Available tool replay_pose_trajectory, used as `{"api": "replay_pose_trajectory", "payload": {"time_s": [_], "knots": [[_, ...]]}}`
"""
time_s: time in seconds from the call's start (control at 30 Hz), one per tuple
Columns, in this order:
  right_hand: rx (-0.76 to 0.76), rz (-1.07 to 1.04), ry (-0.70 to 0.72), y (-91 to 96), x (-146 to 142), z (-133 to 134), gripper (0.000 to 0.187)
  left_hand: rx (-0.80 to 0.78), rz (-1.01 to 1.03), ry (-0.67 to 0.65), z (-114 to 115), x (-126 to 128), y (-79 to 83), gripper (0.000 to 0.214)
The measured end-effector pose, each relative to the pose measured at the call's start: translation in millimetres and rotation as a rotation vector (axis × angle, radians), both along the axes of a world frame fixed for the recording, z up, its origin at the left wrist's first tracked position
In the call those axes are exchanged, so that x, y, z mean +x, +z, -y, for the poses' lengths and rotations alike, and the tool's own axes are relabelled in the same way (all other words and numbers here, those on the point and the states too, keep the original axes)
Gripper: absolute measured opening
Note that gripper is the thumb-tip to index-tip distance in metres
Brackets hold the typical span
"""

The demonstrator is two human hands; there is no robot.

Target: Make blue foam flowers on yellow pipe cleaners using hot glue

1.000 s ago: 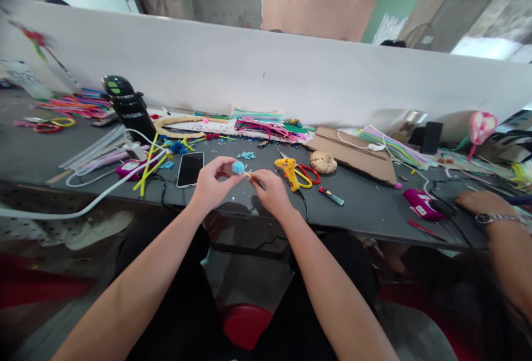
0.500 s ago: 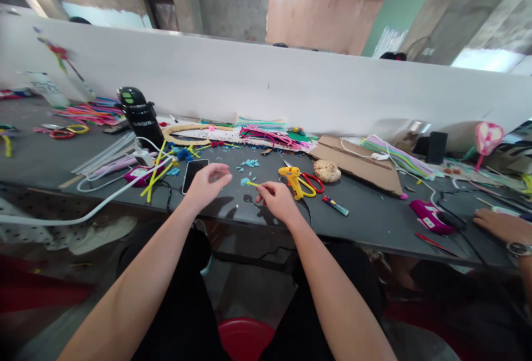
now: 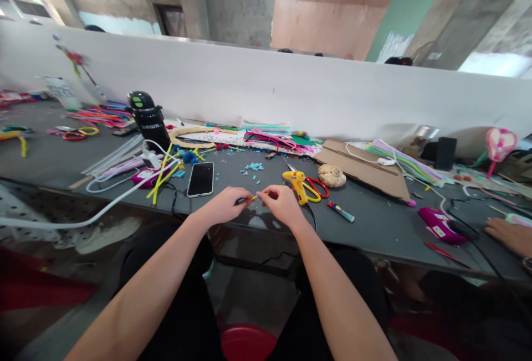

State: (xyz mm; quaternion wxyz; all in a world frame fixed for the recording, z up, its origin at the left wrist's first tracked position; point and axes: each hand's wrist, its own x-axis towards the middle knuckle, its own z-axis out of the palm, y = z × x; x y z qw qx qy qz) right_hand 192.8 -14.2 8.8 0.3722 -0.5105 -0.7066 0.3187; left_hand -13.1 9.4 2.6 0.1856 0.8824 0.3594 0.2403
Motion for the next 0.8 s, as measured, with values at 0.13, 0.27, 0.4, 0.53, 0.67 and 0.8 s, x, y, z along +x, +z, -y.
{"api": "replay_pose_trajectory", "payload": {"time_s": [0.13, 0.27, 0.4, 0.53, 0.67, 0.8], "knots": [[0.028, 0.121, 0.024, 5.9, 6, 0, 0.044, -0.034, -0.028, -0.065, 6, 3, 0.2, 0.023], [-0.086, 0.206, 0.13, 14.4, 13, 0, 0.05, -0.075, -0.052, -0.148, 8, 4, -0.5, 0.026], [-0.263, 0.12, 0.195, 17.4, 19, 0, 0.044, -0.059, -0.042, -0.111, 6, 2, -1.3, 0.023], [-0.394, -0.07, 0.068, 12.0, 24, -5, 0.044, 0.079, 0.099, 0.037, 7, 0, 6.8, 0.03], [-0.358, -0.201, -0.083, 10.6, 18, -27, 0.045, 0.102, 0.146, 0.065, 17, 2, 17.8, 0.027], [-0.312, -0.295, -0.08, 29.2, -22, -72, 0.041, 0.013, -0.032, -0.09, 31, 15, 10.3, 0.03]]}}
